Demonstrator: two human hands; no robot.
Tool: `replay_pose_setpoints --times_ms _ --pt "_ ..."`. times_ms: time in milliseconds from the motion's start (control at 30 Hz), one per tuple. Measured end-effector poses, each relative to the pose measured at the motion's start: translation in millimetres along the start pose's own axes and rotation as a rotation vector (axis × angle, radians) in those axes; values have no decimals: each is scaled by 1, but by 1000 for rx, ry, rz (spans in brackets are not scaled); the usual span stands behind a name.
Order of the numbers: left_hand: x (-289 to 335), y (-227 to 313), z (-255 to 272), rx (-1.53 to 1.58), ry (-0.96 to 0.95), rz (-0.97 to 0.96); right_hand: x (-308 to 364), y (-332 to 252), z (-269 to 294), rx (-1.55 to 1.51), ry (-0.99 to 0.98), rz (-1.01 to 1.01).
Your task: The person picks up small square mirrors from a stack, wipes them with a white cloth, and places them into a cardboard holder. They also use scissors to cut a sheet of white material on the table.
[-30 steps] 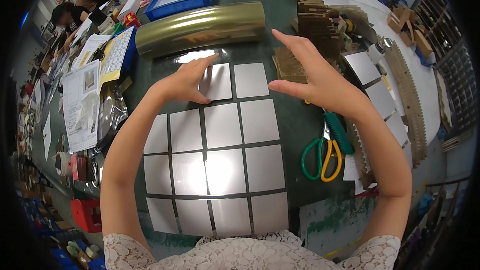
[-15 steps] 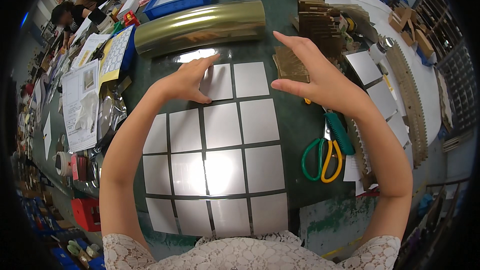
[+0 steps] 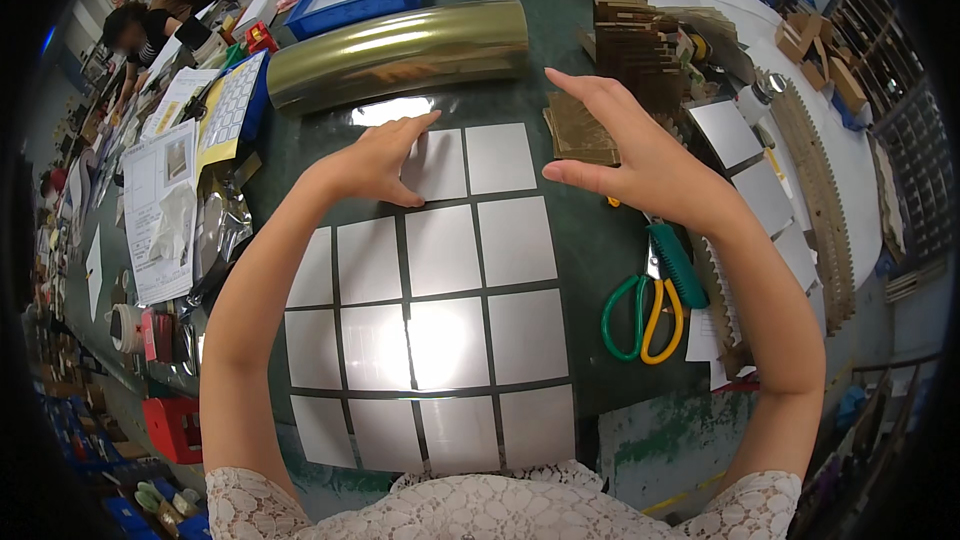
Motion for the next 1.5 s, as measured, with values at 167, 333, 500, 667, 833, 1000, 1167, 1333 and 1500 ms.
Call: replay_pose_setpoints --times_ms 167,333,500,667,833,1000,1167,1333,1500 --pt "1 2 2 21 -38 37 1 1 1 -11 -5 4" --pt "1 2 2 16 -44 42 2 0 2 -10 -17 -1" --pt "1 4 3 12 -44 33 3 2 4 9 -13 -3" --pt "1 2 2 18 -42 29 4 4 5 24 -1 -3" --pt "1 -2 -2 6 -27 33 4 5 8 33 -7 -34" --pt "1 -4 -2 -4 -12 33 7 30 36 170 195 -53" --pt "-5 -2 -1 2 -46 20 12 96 73 384 419 -319" --pt "5 5 5 78 -56 49 4 134 73 405 335 -626" --pt "16 8 11 69 105 -17 -7 154 66 316 240 -670"
Point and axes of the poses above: each hand's wrist, its own x-axis away from the middle knuckle, its own z-axis out of the back of the hand, y = z × x, the point moved 3 cm from there along -x, towards the middle knuckle, and after that the axes turned 15 degrees about -y, right-handed, at the moved point
